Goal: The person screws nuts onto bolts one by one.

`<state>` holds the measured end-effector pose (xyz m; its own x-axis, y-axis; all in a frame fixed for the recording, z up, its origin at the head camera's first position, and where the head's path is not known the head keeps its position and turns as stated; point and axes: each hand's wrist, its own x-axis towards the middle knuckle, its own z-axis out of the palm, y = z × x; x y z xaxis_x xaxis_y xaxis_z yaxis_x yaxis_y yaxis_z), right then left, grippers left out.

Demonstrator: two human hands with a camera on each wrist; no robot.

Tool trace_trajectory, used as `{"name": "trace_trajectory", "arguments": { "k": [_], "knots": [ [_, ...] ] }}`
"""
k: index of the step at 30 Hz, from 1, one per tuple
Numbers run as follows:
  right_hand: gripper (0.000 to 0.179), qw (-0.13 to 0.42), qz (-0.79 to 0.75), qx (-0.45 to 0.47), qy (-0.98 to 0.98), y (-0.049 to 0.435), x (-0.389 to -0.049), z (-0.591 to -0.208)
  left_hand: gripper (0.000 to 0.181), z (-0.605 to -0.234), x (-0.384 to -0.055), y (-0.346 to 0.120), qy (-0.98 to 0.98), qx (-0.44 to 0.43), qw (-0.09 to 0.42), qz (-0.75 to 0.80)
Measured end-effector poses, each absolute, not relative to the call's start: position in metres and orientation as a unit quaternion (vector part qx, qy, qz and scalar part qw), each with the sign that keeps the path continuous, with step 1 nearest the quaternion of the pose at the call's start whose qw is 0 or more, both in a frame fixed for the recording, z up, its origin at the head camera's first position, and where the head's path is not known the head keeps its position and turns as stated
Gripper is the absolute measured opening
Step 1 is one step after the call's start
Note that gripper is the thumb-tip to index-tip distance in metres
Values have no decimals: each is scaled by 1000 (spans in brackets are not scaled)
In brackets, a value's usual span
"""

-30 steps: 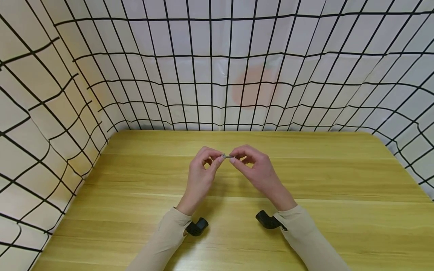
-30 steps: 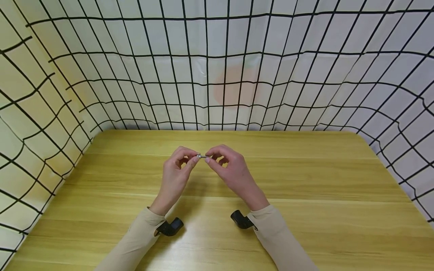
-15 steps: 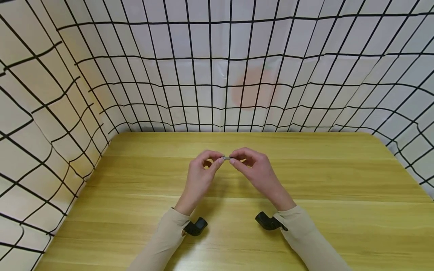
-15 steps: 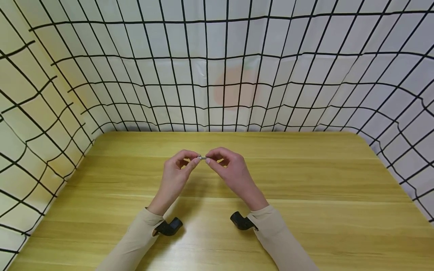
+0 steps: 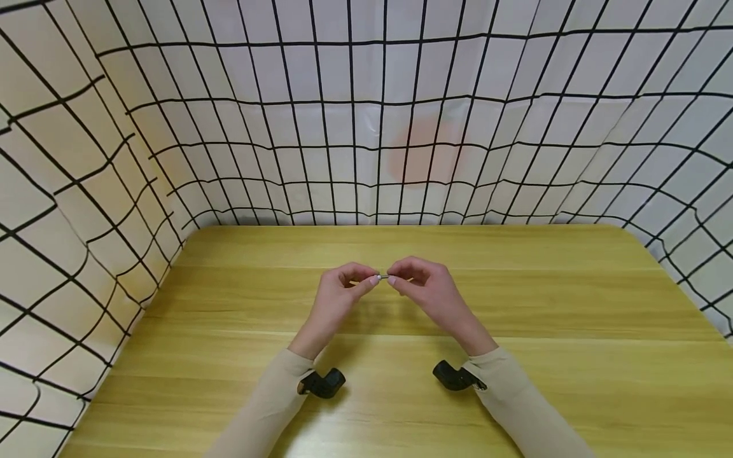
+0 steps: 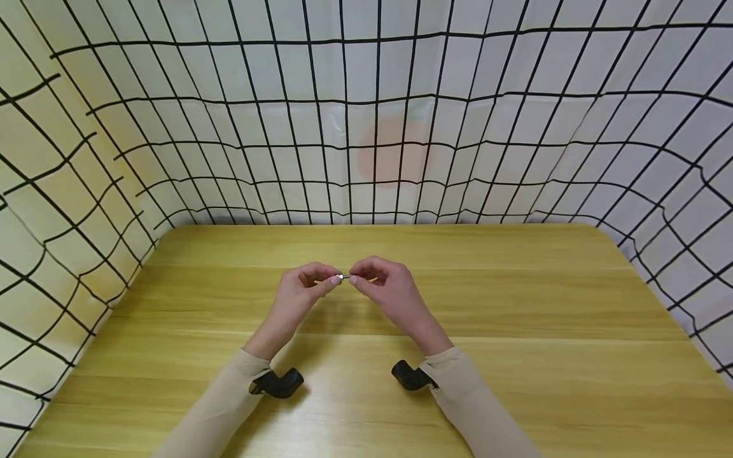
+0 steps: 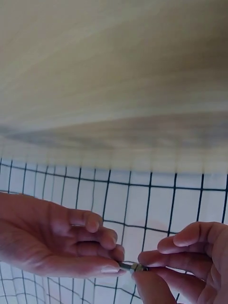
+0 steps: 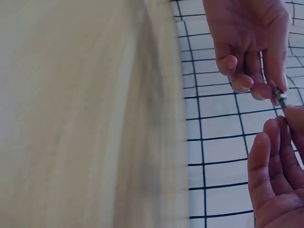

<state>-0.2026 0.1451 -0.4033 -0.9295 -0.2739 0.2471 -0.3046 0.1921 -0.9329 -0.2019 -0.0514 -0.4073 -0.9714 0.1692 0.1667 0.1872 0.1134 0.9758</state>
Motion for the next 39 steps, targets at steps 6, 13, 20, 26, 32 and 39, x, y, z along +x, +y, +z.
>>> {"name": "trace_trajectory", "arguments": {
  "k": [6,13,20,26,32,39],
  "knots": [
    [14,-9,592,180,-785,147,-211,-414,12,-414,-209,-54,-759,-113,-19,-641],
    [18,-40,577,174,-797,148,-219,-421,14,-421,-218,-58,-766,-117,-40,-631],
    [14,-55,540,177,-821,146,-226,-425,13,-422,-228,-61,-772,-93,-78,-624],
    [12,-55,519,176,-835,148,-233,-428,13,-423,-235,-60,-785,-80,-103,-605],
    [12,-71,507,168,-843,149,-239,-432,11,-428,-242,-59,-795,-61,-124,-591],
    [9,-83,500,162,-847,149,-244,-437,11,-430,-247,-59,-804,-58,-140,-575]
  ]
}}
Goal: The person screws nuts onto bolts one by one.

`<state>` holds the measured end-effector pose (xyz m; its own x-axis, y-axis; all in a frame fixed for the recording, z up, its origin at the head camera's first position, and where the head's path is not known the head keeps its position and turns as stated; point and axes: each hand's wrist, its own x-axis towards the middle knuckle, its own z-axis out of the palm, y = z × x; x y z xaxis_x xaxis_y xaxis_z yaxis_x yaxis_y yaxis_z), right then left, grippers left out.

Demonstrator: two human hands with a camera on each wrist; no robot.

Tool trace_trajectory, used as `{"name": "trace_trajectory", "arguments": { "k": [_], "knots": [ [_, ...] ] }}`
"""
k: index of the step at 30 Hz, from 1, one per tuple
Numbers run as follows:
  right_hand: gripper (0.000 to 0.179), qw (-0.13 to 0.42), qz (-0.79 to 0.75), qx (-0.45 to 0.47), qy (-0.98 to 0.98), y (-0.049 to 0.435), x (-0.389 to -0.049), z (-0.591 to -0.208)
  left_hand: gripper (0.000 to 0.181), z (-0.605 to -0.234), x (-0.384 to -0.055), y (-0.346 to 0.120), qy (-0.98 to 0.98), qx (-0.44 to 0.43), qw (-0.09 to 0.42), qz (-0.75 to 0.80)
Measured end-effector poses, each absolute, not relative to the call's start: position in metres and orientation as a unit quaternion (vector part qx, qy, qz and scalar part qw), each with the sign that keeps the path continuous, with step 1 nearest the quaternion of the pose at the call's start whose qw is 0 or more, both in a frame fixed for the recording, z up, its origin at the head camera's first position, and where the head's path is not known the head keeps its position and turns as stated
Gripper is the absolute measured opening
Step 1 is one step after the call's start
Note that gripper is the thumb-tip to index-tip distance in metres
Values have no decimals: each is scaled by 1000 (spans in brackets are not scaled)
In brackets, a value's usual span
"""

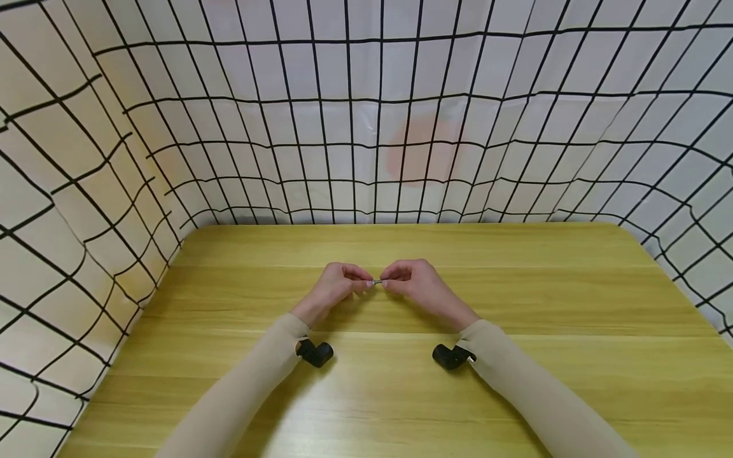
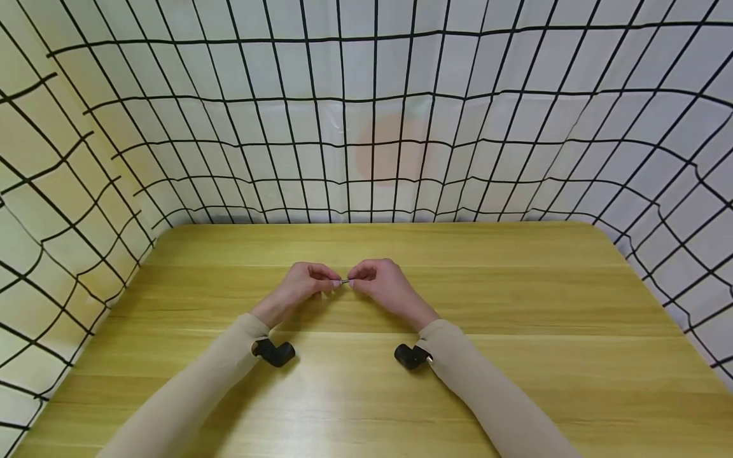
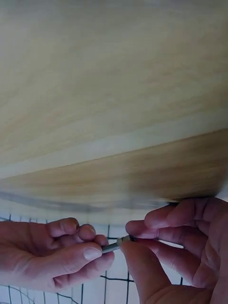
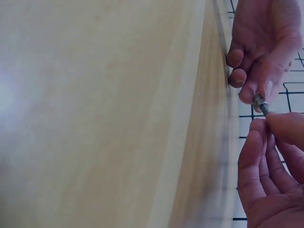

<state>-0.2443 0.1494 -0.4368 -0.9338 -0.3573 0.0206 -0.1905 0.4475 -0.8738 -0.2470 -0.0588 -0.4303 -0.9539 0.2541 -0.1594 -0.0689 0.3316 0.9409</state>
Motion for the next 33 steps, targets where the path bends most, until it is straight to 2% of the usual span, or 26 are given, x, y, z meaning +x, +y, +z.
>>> {"name": "trace_trajectory", "arguments": {
  "k": [8,17,33],
  "knots": [
    [11,101,-490,-150,853,147,-247,-437,8,-430,-251,-60,814,78,156,555],
    [11,132,-508,-139,839,145,-253,-438,5,-428,-252,-57,847,112,128,504],
    [9,118,-481,-147,856,146,-254,-441,4,-435,-257,-57,874,168,111,443]
  ]
}}
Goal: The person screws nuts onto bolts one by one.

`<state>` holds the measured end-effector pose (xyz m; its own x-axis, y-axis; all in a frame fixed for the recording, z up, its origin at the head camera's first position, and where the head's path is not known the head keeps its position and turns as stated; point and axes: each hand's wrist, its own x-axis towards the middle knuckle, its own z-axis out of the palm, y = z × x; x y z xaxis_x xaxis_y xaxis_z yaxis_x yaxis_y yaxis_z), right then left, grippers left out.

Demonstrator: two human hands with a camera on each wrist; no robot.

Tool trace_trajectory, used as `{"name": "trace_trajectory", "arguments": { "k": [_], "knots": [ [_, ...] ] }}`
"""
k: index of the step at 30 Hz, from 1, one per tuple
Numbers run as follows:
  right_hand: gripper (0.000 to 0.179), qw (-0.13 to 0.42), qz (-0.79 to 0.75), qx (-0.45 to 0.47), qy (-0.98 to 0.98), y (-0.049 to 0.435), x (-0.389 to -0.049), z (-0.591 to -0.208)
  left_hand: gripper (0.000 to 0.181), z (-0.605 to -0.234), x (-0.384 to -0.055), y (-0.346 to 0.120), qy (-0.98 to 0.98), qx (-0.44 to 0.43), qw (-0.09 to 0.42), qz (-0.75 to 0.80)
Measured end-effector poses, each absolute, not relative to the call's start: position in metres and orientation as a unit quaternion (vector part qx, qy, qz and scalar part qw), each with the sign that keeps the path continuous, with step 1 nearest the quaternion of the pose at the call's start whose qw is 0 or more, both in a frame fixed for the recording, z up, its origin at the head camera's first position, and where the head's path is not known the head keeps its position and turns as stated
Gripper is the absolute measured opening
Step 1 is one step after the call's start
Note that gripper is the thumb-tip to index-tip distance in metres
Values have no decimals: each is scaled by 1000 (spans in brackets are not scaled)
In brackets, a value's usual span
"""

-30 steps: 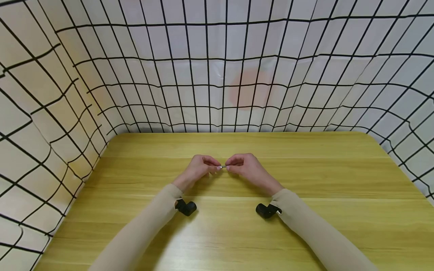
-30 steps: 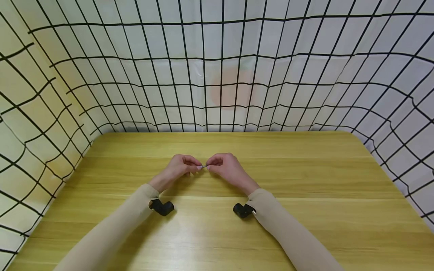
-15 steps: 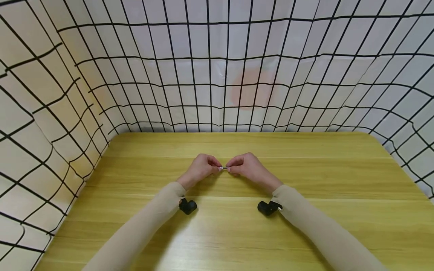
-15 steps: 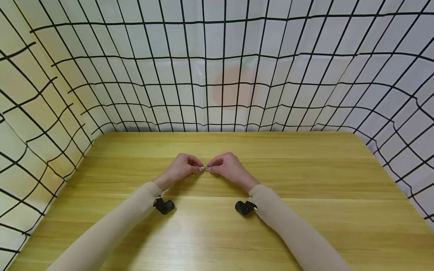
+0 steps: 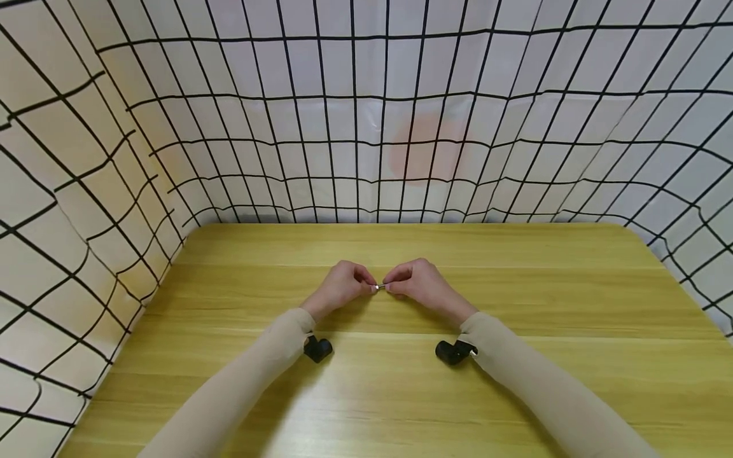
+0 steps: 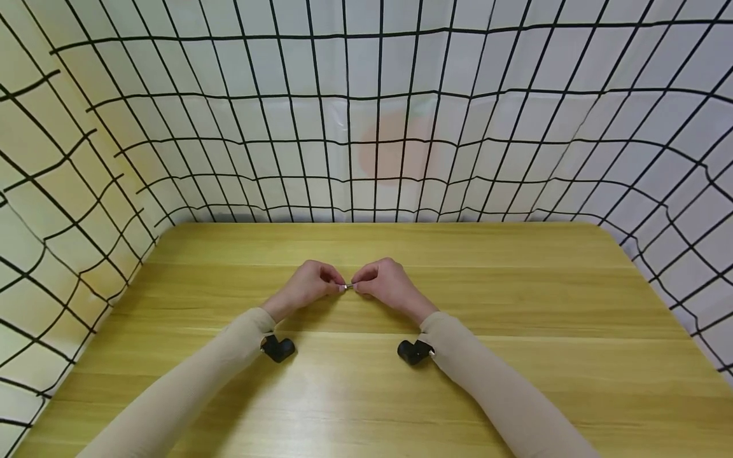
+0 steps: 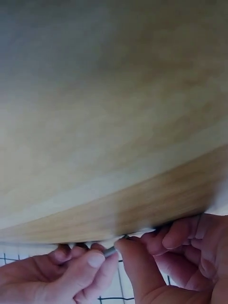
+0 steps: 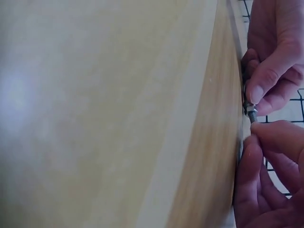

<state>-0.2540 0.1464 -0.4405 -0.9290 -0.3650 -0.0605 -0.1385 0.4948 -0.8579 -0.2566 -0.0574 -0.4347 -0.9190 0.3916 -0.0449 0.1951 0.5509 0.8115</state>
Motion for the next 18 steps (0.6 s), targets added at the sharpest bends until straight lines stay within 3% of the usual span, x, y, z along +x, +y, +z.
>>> {"name": "trace_trajectory", "arguments": {
  "k": [18],
  "knots": [
    [8,105,-425,-142,888,145,-250,-437,4,-434,-252,-58,871,156,116,452]
  ]
}}
